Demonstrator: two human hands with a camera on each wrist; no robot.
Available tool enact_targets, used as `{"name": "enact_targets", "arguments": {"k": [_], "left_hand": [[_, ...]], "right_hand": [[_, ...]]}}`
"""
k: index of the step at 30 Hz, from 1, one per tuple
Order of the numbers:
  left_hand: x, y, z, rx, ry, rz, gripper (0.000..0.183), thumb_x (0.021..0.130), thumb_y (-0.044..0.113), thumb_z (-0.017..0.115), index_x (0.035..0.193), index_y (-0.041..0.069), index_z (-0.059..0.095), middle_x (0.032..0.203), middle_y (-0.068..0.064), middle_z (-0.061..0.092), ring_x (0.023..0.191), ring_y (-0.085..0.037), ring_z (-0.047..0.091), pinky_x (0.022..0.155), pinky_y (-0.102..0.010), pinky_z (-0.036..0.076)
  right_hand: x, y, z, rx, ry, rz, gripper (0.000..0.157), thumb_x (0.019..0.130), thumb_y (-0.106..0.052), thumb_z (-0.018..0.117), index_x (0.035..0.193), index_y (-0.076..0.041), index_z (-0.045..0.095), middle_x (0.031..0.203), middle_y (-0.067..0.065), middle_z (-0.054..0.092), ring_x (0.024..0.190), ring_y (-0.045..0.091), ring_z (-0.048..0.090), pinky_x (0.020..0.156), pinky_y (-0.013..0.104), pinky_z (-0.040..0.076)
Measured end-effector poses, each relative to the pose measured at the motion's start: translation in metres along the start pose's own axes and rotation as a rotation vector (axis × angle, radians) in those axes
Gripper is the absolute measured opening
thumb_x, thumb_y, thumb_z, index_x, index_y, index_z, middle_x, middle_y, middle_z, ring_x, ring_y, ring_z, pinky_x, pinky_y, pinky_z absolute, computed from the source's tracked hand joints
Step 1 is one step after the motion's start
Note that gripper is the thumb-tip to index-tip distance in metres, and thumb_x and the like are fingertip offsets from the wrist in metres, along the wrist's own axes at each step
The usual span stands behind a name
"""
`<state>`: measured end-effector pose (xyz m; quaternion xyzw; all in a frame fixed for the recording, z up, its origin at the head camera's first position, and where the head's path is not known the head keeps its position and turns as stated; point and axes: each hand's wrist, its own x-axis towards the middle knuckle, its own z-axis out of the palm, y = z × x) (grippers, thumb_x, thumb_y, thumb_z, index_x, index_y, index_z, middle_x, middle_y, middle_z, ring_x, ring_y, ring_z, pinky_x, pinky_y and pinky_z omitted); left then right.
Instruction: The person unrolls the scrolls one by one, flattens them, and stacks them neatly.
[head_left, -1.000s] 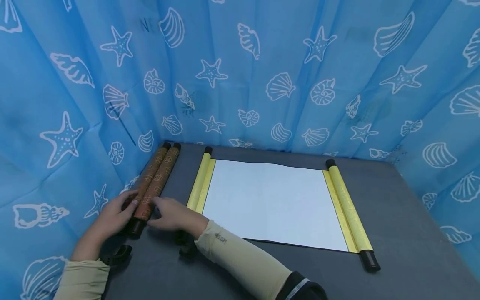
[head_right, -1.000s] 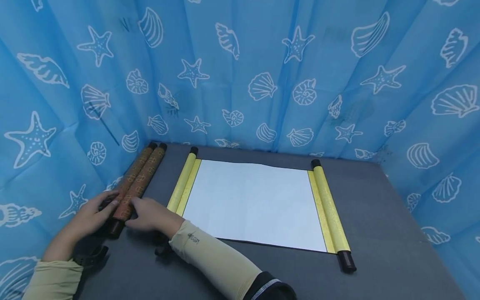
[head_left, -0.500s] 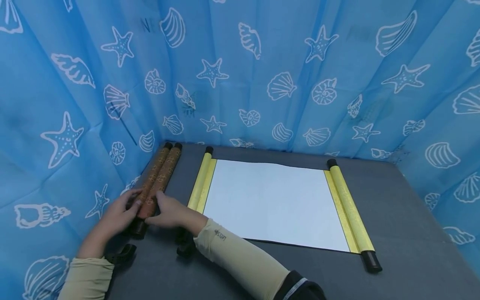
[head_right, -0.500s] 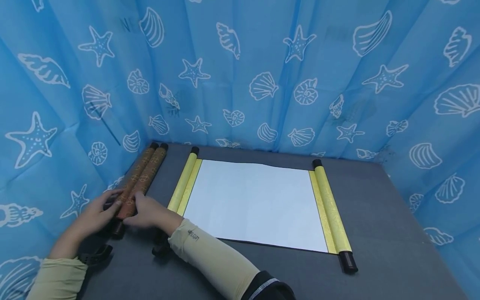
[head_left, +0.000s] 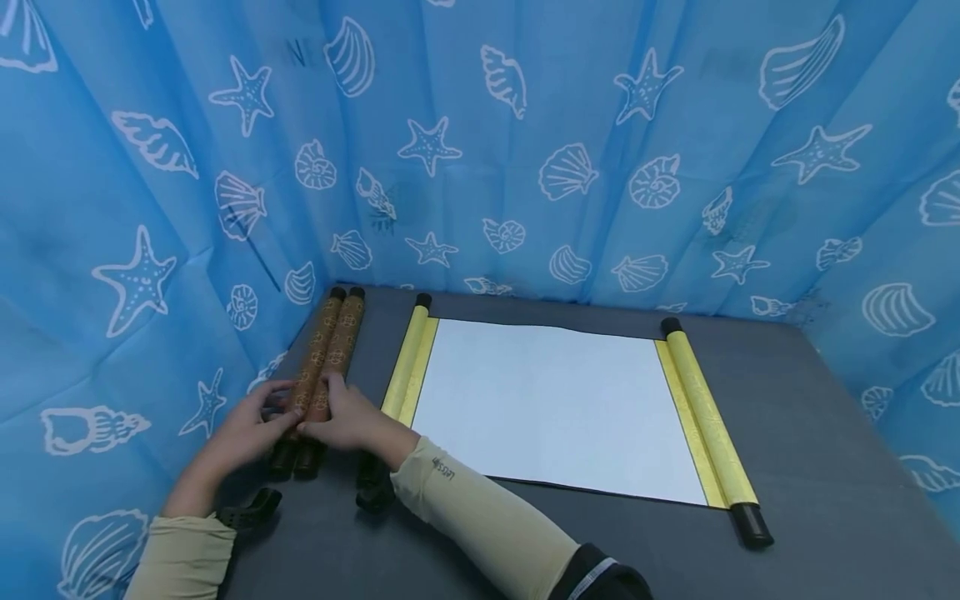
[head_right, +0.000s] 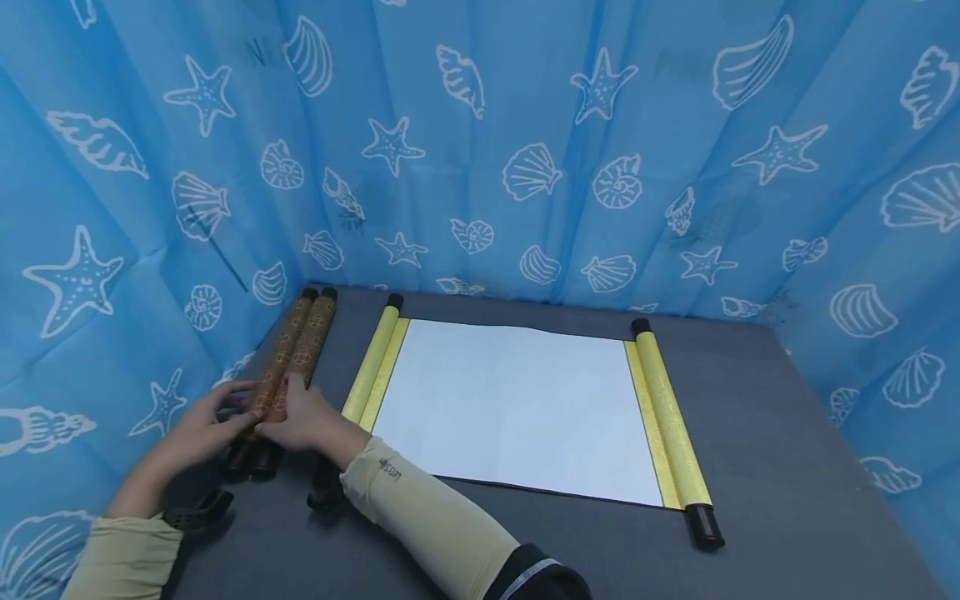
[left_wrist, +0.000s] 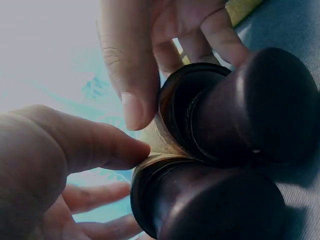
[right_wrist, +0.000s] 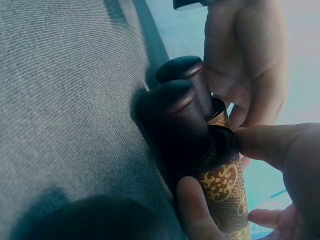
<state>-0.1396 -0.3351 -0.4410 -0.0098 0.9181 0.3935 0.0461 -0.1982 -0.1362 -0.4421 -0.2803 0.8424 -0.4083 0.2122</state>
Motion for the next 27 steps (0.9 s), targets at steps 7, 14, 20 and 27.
{"name": "enact_targets", "arguments": {"k": [7, 14, 20, 27], "left_hand": [[0.008, -0.001, -0.001, 0.003, -0.056, -0.081, 0.066, 0.113, 0.037, 0.049, 0.147, -0.019, 0.048, 0.134, -0.040, 0.061, 0.119, -0.049, 0.065, 0.089, -0.051, 0.060], [0.012, -0.002, 0.001, -0.077, -0.080, -0.097, 0.056, 0.113, 0.036, 0.052, 0.137, -0.014, 0.057, 0.111, -0.020, 0.069, 0.093, -0.021, 0.064, 0.073, -0.036, 0.054], [0.010, 0.000, 0.003, -0.114, -0.088, -0.123, 0.066, 0.112, 0.038, 0.055, 0.147, -0.017, 0.047, 0.121, -0.025, 0.067, 0.099, -0.021, 0.065, 0.077, -0.035, 0.056], [0.006, 0.007, 0.005, -0.101, -0.071, -0.095, 0.065, 0.112, 0.035, 0.056, 0.149, -0.018, 0.044, 0.128, -0.033, 0.063, 0.106, -0.032, 0.066, 0.080, -0.040, 0.058]], "right_hand": [[-0.001, 0.000, -0.001, -0.005, -0.007, 0.049, 0.086, 0.100, -0.041, 0.072, 0.168, -0.022, 0.023, 0.168, 0.017, 0.037, 0.153, 0.030, 0.043, 0.111, 0.041, 0.051], [-0.004, 0.002, 0.000, 0.012, 0.009, 0.046, 0.085, 0.098, -0.037, 0.076, 0.167, -0.024, 0.027, 0.163, 0.018, 0.041, 0.145, 0.030, 0.051, 0.104, 0.041, 0.055], [-0.010, 0.002, -0.001, -0.011, 0.015, 0.031, 0.085, 0.097, -0.036, 0.077, 0.167, -0.023, 0.030, 0.163, 0.018, 0.043, 0.144, 0.029, 0.052, 0.106, 0.040, 0.055], [-0.019, 0.002, -0.008, -0.024, 0.030, 0.000, 0.083, 0.097, -0.033, 0.078, 0.167, -0.020, 0.034, 0.157, 0.011, 0.050, 0.134, 0.018, 0.057, 0.101, 0.031, 0.055]]}}
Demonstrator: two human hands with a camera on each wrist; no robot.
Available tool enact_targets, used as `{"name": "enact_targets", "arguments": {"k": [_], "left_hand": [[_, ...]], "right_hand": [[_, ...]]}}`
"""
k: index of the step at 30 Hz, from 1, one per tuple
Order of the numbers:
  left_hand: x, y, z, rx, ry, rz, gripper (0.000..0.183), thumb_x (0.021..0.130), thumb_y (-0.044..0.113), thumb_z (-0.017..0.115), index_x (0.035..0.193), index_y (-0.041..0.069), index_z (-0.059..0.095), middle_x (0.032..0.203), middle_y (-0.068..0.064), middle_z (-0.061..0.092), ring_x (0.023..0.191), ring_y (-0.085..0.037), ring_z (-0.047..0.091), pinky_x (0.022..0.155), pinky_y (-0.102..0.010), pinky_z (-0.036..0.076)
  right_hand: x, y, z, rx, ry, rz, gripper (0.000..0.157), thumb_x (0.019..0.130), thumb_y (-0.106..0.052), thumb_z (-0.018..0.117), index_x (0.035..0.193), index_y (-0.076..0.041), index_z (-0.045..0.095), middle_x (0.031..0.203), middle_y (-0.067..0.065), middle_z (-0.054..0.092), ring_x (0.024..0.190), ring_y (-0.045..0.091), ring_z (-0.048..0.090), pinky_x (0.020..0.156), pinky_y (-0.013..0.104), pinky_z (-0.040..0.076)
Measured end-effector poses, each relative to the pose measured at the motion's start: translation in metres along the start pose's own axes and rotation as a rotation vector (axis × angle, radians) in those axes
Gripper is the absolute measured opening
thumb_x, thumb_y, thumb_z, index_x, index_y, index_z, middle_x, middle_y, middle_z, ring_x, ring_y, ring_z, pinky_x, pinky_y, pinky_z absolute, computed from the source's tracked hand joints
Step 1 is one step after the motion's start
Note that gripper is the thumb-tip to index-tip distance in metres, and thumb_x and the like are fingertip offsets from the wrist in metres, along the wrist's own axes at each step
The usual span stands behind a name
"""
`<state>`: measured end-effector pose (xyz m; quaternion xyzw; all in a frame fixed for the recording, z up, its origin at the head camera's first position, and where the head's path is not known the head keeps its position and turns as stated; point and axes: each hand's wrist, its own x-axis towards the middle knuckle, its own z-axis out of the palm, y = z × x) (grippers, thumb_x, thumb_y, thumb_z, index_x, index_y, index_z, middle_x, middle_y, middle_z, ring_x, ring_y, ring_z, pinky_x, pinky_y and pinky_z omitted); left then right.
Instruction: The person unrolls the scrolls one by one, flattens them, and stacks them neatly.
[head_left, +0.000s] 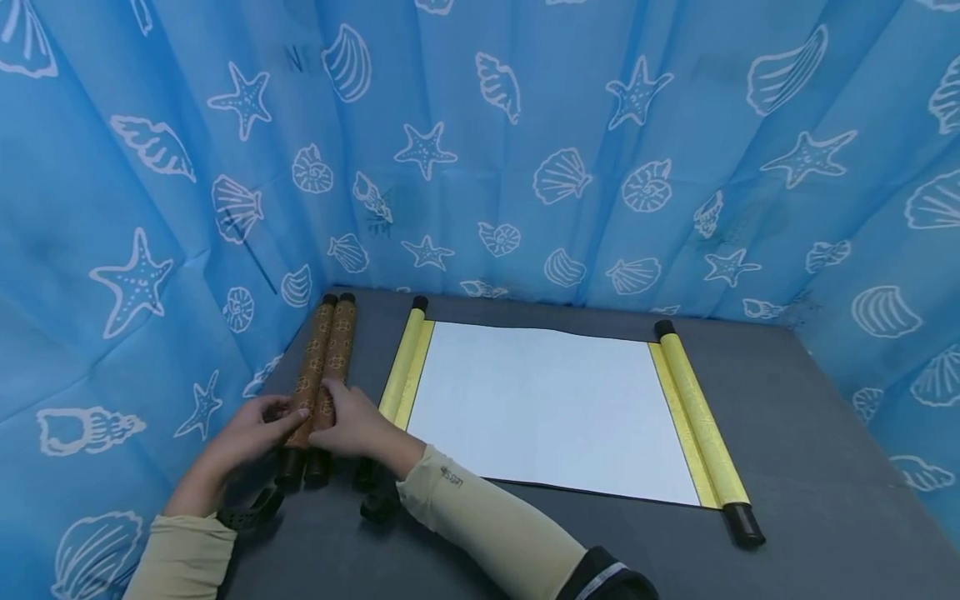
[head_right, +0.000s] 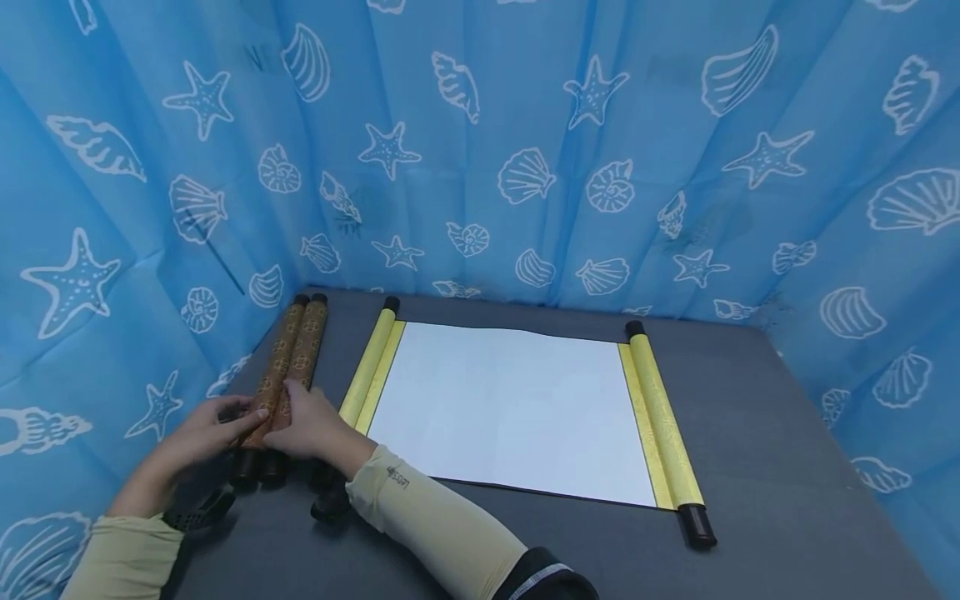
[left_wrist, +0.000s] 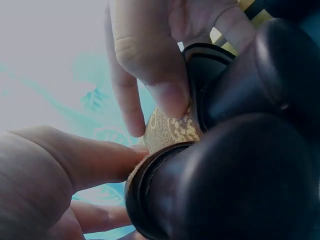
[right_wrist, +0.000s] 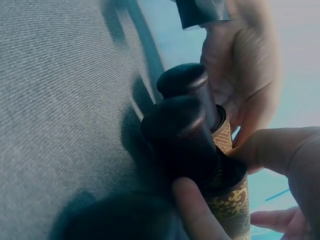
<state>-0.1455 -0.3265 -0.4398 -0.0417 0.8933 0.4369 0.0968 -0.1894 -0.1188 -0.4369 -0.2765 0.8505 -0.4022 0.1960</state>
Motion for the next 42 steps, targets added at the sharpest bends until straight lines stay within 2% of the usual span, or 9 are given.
{"name": "enact_targets", "arguments": {"k": [4, 9, 15, 22, 24, 30, 33, 36, 42], "left_hand": [[-0.004, 0.003, 0.002, 0.012, 0.016, 0.029, 0.070, 0.111, 0.033, 0.057, 0.159, -0.011, 0.032, 0.144, -0.041, 0.050, 0.125, -0.051, 0.059, 0.087, -0.048, 0.059], [-0.006, 0.003, 0.005, 0.002, 0.022, 0.100, 0.066, 0.110, 0.030, 0.060, 0.163, 0.001, 0.032, 0.161, -0.036, 0.034, 0.134, -0.059, 0.049, 0.086, -0.052, 0.059], [-0.006, 0.002, 0.007, -0.017, 0.023, 0.171, 0.060, 0.111, 0.028, 0.059, 0.161, 0.001, 0.040, 0.163, -0.033, 0.037, 0.139, -0.064, 0.045, 0.095, -0.068, 0.055], [-0.006, 0.002, 0.009, -0.012, 0.035, 0.167, 0.059, 0.111, 0.028, 0.059, 0.160, 0.000, 0.041, 0.162, -0.033, 0.039, 0.140, -0.063, 0.045, 0.096, -0.068, 0.055], [-0.007, 0.002, 0.010, -0.023, 0.041, 0.153, 0.060, 0.111, 0.029, 0.060, 0.161, 0.001, 0.041, 0.163, -0.033, 0.039, 0.140, -0.062, 0.045, 0.098, -0.069, 0.054], [-0.009, 0.007, 0.011, -0.038, 0.073, 0.135, 0.063, 0.109, 0.032, 0.063, 0.160, 0.001, 0.044, 0.162, -0.032, 0.040, 0.140, -0.059, 0.046, 0.099, -0.067, 0.053], [-0.010, 0.010, 0.012, -0.046, 0.084, 0.151, 0.062, 0.109, 0.033, 0.063, 0.160, 0.001, 0.045, 0.162, -0.032, 0.041, 0.139, -0.058, 0.047, 0.098, -0.065, 0.055], [-0.011, 0.015, 0.013, -0.051, 0.105, 0.162, 0.062, 0.108, 0.034, 0.064, 0.159, 0.003, 0.046, 0.162, -0.030, 0.042, 0.139, -0.056, 0.049, 0.098, -0.063, 0.056], [-0.014, 0.027, 0.014, -0.052, 0.140, 0.204, 0.061, 0.107, 0.036, 0.065, 0.158, 0.006, 0.049, 0.161, -0.031, 0.043, 0.137, -0.057, 0.053, 0.097, -0.064, 0.057]], "right_hand": [[-0.003, -0.001, -0.002, -0.005, 0.008, -0.006, 0.084, 0.097, -0.032, 0.079, 0.167, -0.019, 0.035, 0.157, 0.010, 0.051, 0.132, 0.017, 0.058, 0.099, 0.030, 0.055], [-0.003, 0.001, -0.004, 0.000, 0.009, -0.001, 0.083, 0.096, -0.033, 0.079, 0.167, -0.022, 0.036, 0.160, 0.007, 0.050, 0.136, 0.017, 0.057, 0.103, 0.032, 0.055], [-0.002, 0.006, -0.005, 0.069, 0.007, -0.005, 0.082, 0.096, -0.031, 0.079, 0.166, -0.023, 0.037, 0.161, 0.007, 0.050, 0.128, 0.015, 0.060, 0.102, 0.030, 0.055], [-0.006, 0.007, -0.005, 0.207, -0.019, 0.019, 0.082, 0.096, -0.026, 0.078, 0.167, -0.022, 0.036, 0.158, 0.007, 0.054, 0.081, 0.009, 0.071, 0.081, 0.025, 0.058], [-0.006, 0.007, -0.005, 0.211, -0.006, 0.018, 0.081, 0.096, -0.027, 0.079, 0.166, -0.023, 0.038, 0.157, 0.006, 0.055, 0.084, 0.007, 0.070, 0.081, 0.025, 0.058], [-0.008, 0.008, -0.005, 0.145, 0.056, 0.005, 0.080, 0.094, -0.031, 0.080, 0.164, -0.024, 0.042, 0.159, -0.001, 0.054, 0.126, 0.010, 0.060, 0.100, 0.030, 0.055], [-0.011, 0.007, -0.007, 0.130, 0.070, -0.001, 0.081, 0.095, -0.032, 0.080, 0.165, -0.024, 0.040, 0.162, -0.002, 0.051, 0.137, 0.011, 0.056, 0.106, 0.033, 0.054], [-0.016, 0.006, -0.011, 0.159, 0.079, -0.009, 0.081, 0.095, -0.029, 0.080, 0.165, -0.025, 0.040, 0.160, -0.002, 0.052, 0.132, 0.012, 0.060, 0.101, 0.032, 0.057], [-0.025, 0.008, -0.020, 0.360, 0.084, -0.023, 0.081, 0.093, -0.019, 0.082, 0.163, -0.027, 0.042, 0.147, 0.003, 0.058, 0.105, 0.011, 0.066, 0.069, 0.029, 0.062]]}}
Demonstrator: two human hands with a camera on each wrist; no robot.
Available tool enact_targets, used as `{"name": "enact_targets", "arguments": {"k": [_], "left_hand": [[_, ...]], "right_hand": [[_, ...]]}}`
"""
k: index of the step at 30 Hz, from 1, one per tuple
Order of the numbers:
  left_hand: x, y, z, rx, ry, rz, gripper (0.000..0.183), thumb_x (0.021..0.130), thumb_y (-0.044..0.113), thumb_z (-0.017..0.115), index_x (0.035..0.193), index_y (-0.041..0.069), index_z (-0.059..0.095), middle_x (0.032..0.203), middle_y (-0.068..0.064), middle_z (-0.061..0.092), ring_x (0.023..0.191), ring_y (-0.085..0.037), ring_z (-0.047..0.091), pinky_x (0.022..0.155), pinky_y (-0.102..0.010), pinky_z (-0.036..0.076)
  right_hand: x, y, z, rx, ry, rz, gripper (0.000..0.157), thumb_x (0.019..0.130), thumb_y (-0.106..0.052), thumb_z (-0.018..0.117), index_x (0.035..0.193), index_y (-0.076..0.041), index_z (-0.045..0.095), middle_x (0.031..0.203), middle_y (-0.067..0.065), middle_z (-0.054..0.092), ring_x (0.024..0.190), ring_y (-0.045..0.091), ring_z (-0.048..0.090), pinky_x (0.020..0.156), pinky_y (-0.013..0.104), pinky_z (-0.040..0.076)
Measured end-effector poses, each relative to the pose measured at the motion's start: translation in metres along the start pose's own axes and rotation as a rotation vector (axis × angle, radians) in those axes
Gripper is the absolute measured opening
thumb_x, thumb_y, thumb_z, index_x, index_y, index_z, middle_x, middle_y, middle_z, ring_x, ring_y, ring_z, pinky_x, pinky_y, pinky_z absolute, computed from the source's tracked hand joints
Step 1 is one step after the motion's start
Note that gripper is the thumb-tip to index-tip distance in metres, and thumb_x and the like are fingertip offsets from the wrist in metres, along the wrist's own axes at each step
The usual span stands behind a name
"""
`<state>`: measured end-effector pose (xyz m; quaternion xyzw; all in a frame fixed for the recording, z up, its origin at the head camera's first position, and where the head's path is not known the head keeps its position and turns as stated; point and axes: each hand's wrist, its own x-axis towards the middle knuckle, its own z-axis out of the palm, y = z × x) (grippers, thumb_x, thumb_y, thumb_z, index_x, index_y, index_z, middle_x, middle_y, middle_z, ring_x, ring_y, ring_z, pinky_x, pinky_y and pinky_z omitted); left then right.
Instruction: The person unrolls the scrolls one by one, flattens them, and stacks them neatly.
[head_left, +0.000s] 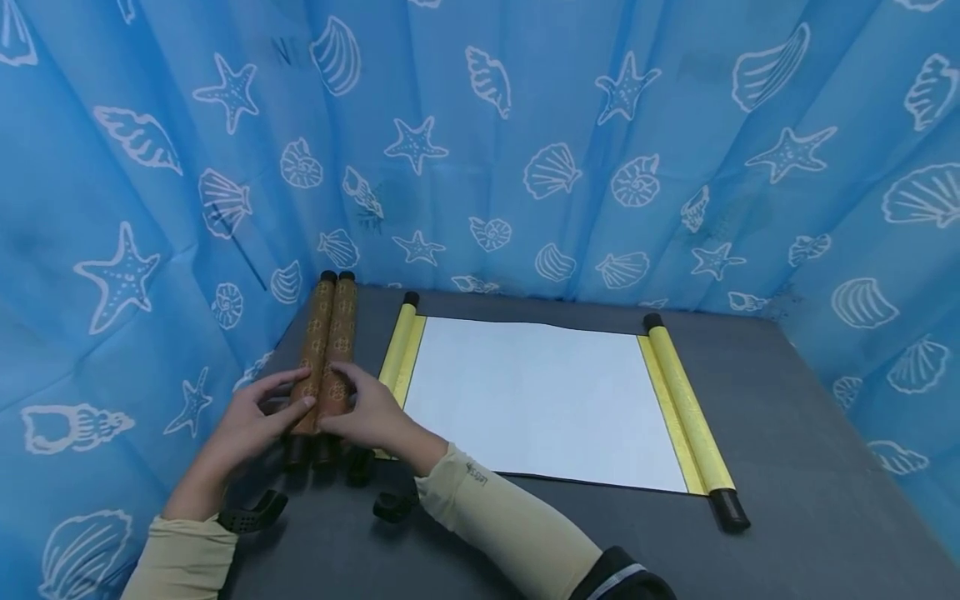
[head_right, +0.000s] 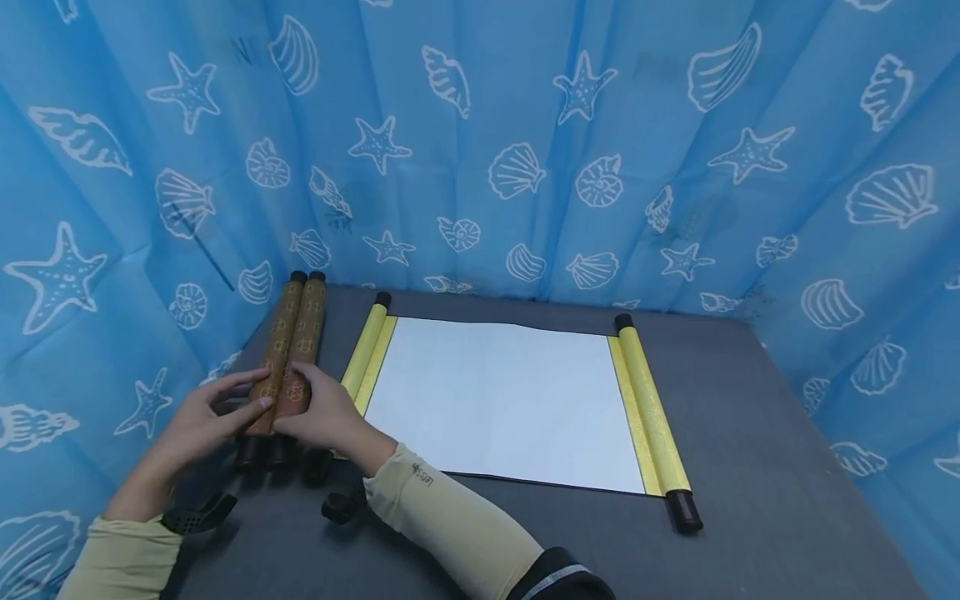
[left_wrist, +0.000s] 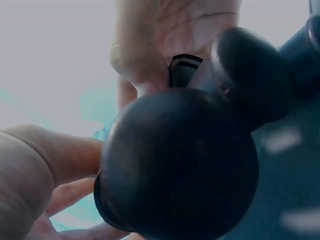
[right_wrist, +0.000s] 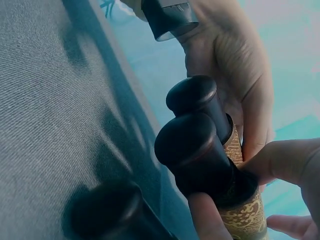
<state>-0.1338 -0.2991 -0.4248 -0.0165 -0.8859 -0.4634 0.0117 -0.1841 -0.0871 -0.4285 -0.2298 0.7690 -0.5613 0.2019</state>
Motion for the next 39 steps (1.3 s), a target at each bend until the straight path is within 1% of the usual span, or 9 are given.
{"name": "enact_targets", "arguments": {"k": [4, 8, 9, 14, 17, 20, 24, 32, 39], "left_hand": [[0.000, 0.010, 0.004, -0.005, -0.011, 0.030, 0.061, 0.108, 0.033, 0.065, 0.160, 0.006, 0.047, 0.163, -0.029, 0.042, 0.138, -0.058, 0.051, 0.099, -0.065, 0.056], [0.004, 0.018, 0.014, -0.052, -0.015, 0.071, 0.059, 0.107, 0.024, 0.067, 0.159, 0.006, 0.048, 0.162, -0.028, 0.044, 0.138, -0.056, 0.052, 0.102, -0.063, 0.055], [0.005, 0.020, 0.018, -0.056, -0.012, 0.081, 0.058, 0.106, 0.023, 0.067, 0.159, 0.006, 0.049, 0.161, -0.027, 0.045, 0.136, -0.055, 0.055, 0.100, -0.059, 0.058], [0.012, 0.027, 0.035, -0.043, -0.004, 0.120, 0.055, 0.106, 0.025, 0.069, 0.156, 0.008, 0.053, 0.160, -0.026, 0.048, 0.130, -0.051, 0.061, 0.098, -0.055, 0.059], [0.015, 0.032, 0.044, -0.038, -0.011, 0.135, 0.054, 0.106, 0.026, 0.069, 0.155, 0.008, 0.054, 0.159, -0.025, 0.049, 0.132, -0.050, 0.059, 0.102, -0.059, 0.056], [0.017, 0.036, 0.052, -0.051, -0.018, 0.163, 0.053, 0.105, 0.024, 0.069, 0.154, 0.007, 0.055, 0.158, -0.024, 0.051, 0.134, -0.049, 0.057, 0.104, -0.058, 0.055], [0.019, 0.043, 0.062, -0.073, -0.024, 0.178, 0.052, 0.104, 0.022, 0.071, 0.152, 0.008, 0.057, 0.156, -0.024, 0.053, 0.130, -0.048, 0.061, 0.099, -0.056, 0.058], [0.024, 0.055, 0.081, -0.114, -0.032, 0.215, 0.049, 0.102, 0.018, 0.073, 0.149, 0.007, 0.061, 0.156, -0.024, 0.053, 0.126, -0.048, 0.063, 0.098, -0.057, 0.058], [0.030, 0.065, 0.095, -0.128, -0.082, 0.220, 0.050, 0.102, 0.023, 0.074, 0.149, 0.010, 0.061, 0.151, -0.022, 0.058, 0.121, -0.046, 0.066, 0.092, -0.054, 0.062]], "right_hand": [[-0.005, 0.002, -0.010, 0.061, 0.000, -0.022, 0.081, 0.093, -0.017, 0.082, 0.163, -0.026, 0.043, 0.142, 0.004, 0.058, 0.098, 0.012, 0.066, 0.067, 0.029, 0.063], [-0.012, 0.005, -0.026, 0.059, -0.006, -0.048, 0.084, 0.093, -0.016, 0.081, 0.165, -0.026, 0.039, 0.151, 0.006, 0.054, 0.096, 0.011, 0.067, 0.069, 0.030, 0.064], [-0.014, 0.005, -0.031, 0.061, -0.011, -0.049, 0.084, 0.094, -0.016, 0.080, 0.166, -0.026, 0.038, 0.153, 0.007, 0.053, 0.094, 0.012, 0.069, 0.069, 0.032, 0.064], [-0.025, 0.008, -0.051, 0.055, -0.019, -0.036, 0.087, 0.094, -0.015, 0.079, 0.167, -0.028, 0.034, 0.157, 0.010, 0.049, 0.091, 0.014, 0.071, 0.069, 0.037, 0.065], [-0.031, 0.012, -0.058, 0.046, -0.009, -0.035, 0.090, 0.093, -0.014, 0.079, 0.168, -0.028, 0.030, 0.153, 0.013, 0.050, 0.091, 0.015, 0.070, 0.070, 0.041, 0.065], [-0.036, 0.014, -0.065, 0.065, -0.008, -0.033, 0.096, 0.093, -0.012, 0.078, 0.170, -0.029, 0.023, 0.144, 0.016, 0.050, 0.089, 0.019, 0.069, 0.070, 0.050, 0.065], [-0.042, 0.018, -0.073, 0.118, 0.002, 0.001, 0.104, 0.092, -0.010, 0.079, 0.171, -0.032, 0.016, 0.135, 0.015, 0.049, 0.091, 0.022, 0.069, 0.072, 0.058, 0.064], [-0.054, 0.025, -0.094, 0.152, 0.066, 0.060, 0.116, 0.085, -0.011, 0.086, 0.171, -0.034, 0.012, 0.137, 0.015, 0.050, 0.097, 0.025, 0.069, 0.079, 0.042, 0.063], [-0.065, 0.031, -0.106, 0.194, 0.089, 0.085, 0.122, 0.083, -0.009, 0.085, 0.171, -0.039, 0.006, 0.138, 0.017, 0.049, 0.111, 0.028, 0.067, 0.082, 0.046, 0.064]]}}
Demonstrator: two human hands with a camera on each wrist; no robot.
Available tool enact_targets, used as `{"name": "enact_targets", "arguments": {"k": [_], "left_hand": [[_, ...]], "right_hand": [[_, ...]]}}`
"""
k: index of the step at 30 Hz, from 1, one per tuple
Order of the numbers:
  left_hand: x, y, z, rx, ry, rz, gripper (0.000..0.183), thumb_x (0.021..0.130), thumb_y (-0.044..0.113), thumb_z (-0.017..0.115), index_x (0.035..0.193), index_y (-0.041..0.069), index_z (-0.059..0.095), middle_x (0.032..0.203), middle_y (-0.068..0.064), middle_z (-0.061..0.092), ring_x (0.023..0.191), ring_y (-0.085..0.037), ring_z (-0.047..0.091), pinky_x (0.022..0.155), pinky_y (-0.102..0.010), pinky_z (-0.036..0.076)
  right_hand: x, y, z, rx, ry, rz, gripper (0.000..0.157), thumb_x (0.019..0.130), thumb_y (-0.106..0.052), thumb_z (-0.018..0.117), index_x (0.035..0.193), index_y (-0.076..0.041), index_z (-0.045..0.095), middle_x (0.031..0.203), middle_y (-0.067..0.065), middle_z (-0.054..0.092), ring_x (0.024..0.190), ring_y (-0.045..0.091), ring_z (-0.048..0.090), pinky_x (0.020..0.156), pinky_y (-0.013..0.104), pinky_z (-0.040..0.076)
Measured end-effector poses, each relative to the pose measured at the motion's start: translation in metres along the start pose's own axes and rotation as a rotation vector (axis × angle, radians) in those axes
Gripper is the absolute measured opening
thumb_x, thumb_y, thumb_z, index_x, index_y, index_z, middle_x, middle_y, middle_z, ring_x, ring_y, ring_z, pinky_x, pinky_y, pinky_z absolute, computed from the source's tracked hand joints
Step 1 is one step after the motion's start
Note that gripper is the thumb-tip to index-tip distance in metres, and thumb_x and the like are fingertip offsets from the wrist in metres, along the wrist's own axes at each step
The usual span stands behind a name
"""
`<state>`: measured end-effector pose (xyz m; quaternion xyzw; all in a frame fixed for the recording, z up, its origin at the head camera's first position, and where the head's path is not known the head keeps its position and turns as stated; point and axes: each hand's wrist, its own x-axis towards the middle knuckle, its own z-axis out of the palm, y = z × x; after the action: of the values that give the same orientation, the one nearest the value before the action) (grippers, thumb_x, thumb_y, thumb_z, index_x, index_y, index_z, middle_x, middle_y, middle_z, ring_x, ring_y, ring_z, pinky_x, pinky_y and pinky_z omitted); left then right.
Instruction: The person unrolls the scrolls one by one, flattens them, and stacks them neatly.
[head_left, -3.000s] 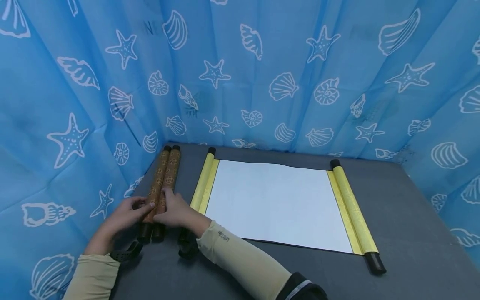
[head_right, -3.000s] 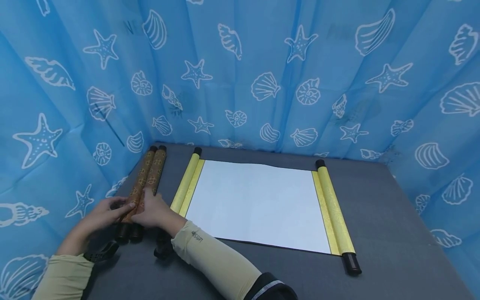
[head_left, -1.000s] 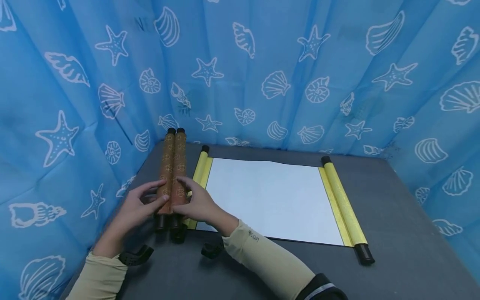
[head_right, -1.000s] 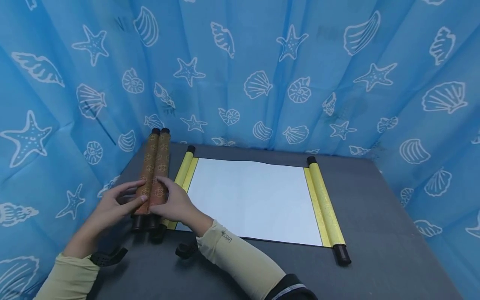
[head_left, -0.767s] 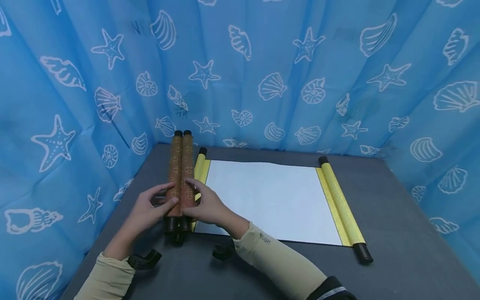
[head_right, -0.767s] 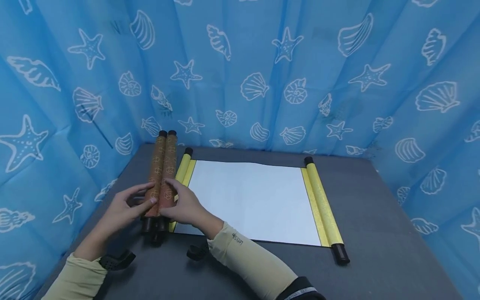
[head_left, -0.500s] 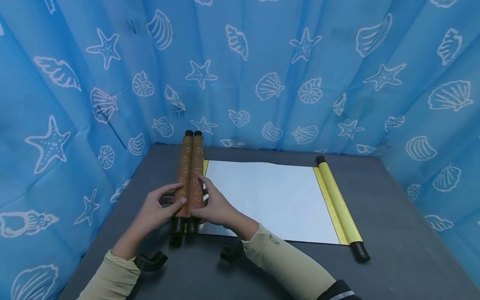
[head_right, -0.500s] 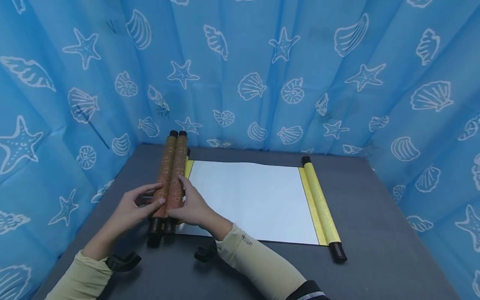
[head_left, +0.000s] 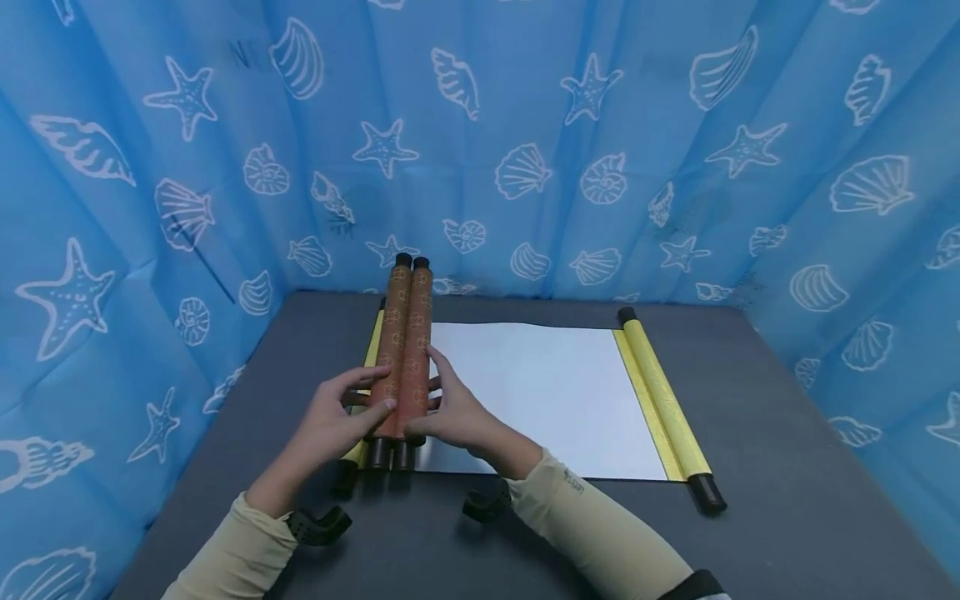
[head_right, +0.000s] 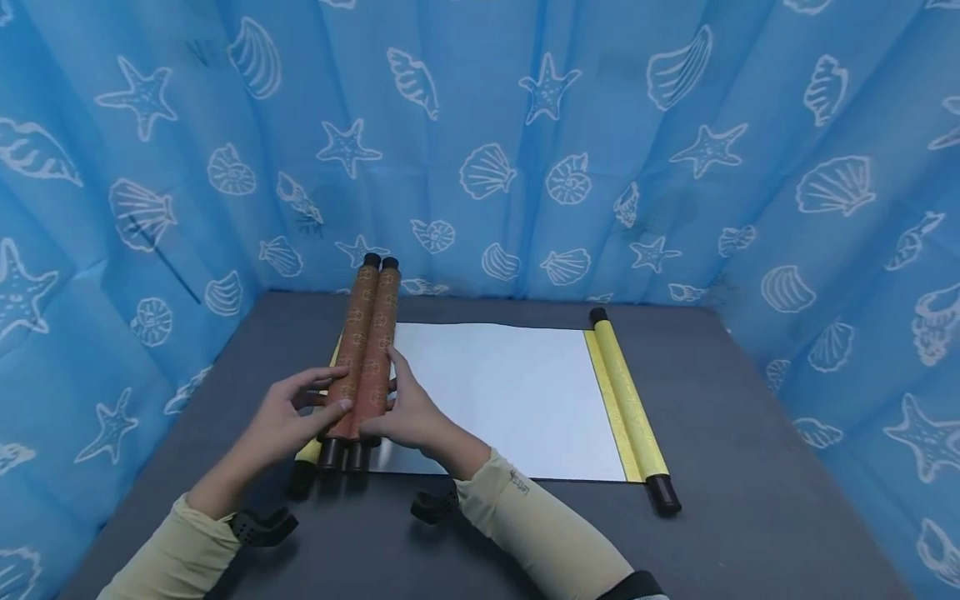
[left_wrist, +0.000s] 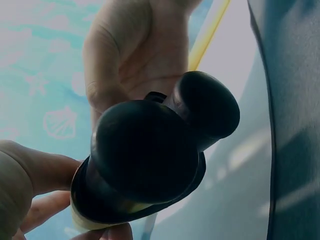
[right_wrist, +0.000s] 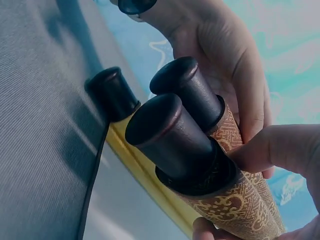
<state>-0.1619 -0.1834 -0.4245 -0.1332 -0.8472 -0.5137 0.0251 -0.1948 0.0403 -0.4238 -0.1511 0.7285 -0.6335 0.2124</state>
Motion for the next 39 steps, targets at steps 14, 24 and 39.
{"name": "enact_targets", "arguments": {"k": [14, 24, 39], "left_hand": [[0.018, 0.016, 0.027, -0.134, -0.110, -0.028, 0.052, 0.100, 0.021, 0.077, 0.147, 0.014, 0.057, 0.150, -0.021, 0.056, 0.119, -0.040, 0.069, 0.085, -0.042, 0.064], [0.025, 0.009, 0.052, -0.401, -0.204, -0.170, 0.056, 0.098, 0.010, 0.077, 0.146, 0.009, 0.048, 0.138, -0.028, 0.053, 0.107, -0.030, 0.073, 0.083, -0.045, 0.065], [0.036, 0.017, 0.069, -0.340, -0.199, -0.116, 0.048, 0.095, 0.005, 0.076, 0.136, 0.011, 0.053, 0.138, -0.023, 0.054, 0.102, -0.029, 0.069, 0.075, -0.045, 0.060]], "right_hand": [[-0.021, 0.003, -0.033, 0.025, 0.116, 0.017, 0.105, 0.084, -0.012, 0.085, 0.168, -0.019, 0.022, 0.137, 0.017, 0.054, 0.113, 0.026, 0.063, 0.084, 0.037, 0.058], [-0.025, 0.003, -0.051, 0.000, 0.187, 0.000, 0.072, 0.089, -0.018, 0.085, 0.150, -0.018, 0.047, 0.117, 0.013, 0.058, 0.091, 0.021, 0.070, 0.072, 0.033, 0.058], [-0.028, 0.004, -0.059, -0.126, 0.300, -0.013, 0.062, 0.085, -0.034, 0.090, 0.126, -0.013, 0.050, 0.108, 0.012, 0.056, 0.088, 0.026, 0.057, 0.067, 0.035, 0.049]]}}
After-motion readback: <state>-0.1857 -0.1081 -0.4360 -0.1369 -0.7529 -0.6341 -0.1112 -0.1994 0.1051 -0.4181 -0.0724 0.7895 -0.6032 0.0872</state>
